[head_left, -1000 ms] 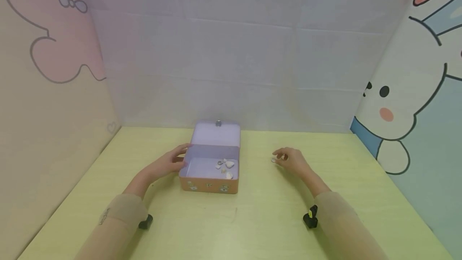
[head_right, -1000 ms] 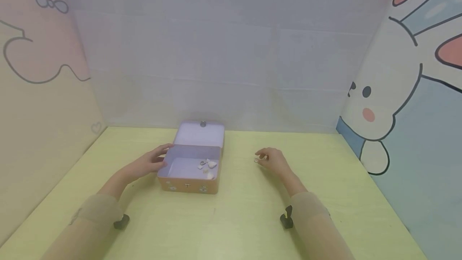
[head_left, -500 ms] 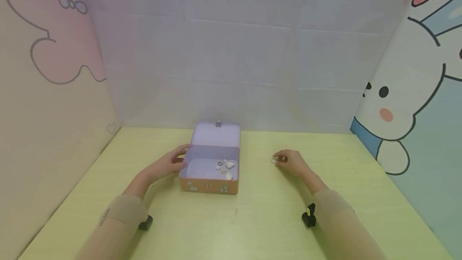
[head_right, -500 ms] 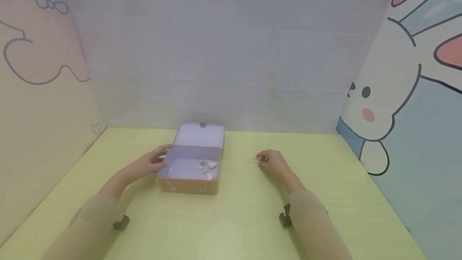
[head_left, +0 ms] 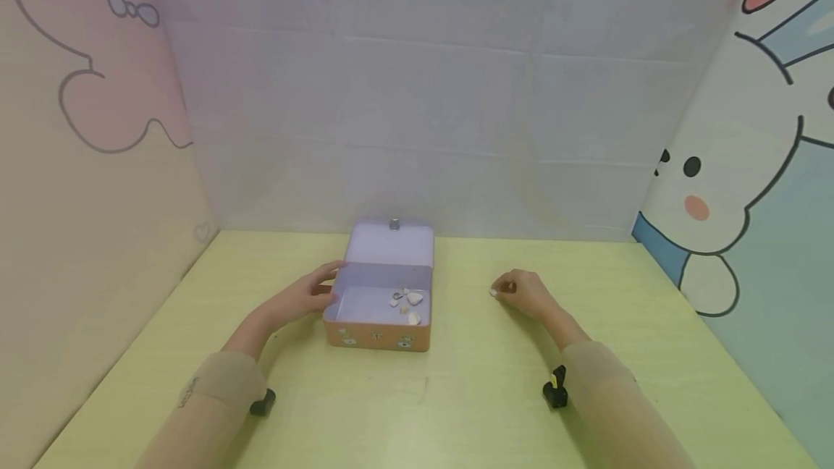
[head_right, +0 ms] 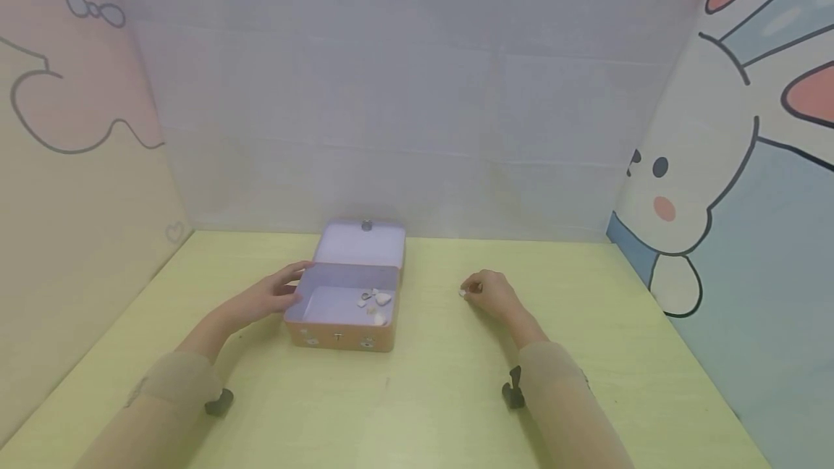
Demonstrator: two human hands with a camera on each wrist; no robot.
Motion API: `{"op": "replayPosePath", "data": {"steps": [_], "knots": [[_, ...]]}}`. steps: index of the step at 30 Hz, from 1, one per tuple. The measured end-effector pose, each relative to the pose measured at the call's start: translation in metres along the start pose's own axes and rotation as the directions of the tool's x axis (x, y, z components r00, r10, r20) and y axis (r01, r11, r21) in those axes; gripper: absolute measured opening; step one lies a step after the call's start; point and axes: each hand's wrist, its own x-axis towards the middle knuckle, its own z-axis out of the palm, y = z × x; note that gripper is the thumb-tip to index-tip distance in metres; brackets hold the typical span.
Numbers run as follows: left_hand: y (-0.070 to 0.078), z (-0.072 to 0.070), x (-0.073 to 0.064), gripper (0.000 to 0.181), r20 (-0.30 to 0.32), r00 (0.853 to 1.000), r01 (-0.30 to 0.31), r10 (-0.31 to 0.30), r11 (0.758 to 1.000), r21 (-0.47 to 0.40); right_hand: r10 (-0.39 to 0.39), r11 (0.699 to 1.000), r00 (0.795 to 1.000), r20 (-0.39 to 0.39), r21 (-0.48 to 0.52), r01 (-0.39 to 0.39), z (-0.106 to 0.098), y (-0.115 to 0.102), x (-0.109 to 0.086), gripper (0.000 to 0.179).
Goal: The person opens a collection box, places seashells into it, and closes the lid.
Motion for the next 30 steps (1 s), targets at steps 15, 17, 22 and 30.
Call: {"op": "replayPosePath", "data": {"steps": [15, 17, 22, 30], "knots": [[-0.0004, 0.0001, 0.0001, 0.064, -0.002, 1.0, 0.009, -0.009, 1.0, 0.003, 0.012, 0.999, 1.0, 0.001, 0.031, -0.012, -0.0007, -0.0011, -0.0031, 0.006], [-0.0009, -0.0002, 0.0002, 0.064, 0.0, 1.0, 0.012, -0.012, 1.0, 0.001, 0.006, 0.999, 1.0, 0.002, 0.031, -0.007, -0.0011, -0.0013, -0.0034, 0.006], [-0.0014, -0.0002, 0.0005, 0.063, 0.003, 1.0, 0.019, -0.019, 1.0, -0.016, -0.003, 1.0, 1.0, 0.001, 0.031, 0.003, -0.0009, -0.0008, -0.0041, 0.006], [-0.001, -0.0002, -0.0001, 0.064, -0.003, 1.0, 0.022, -0.022, 1.0, 0.0, -0.027, 0.999, 1.0, 0.008, 0.031, 0.026, -0.0057, -0.0006, -0.0052, 0.007]]}}
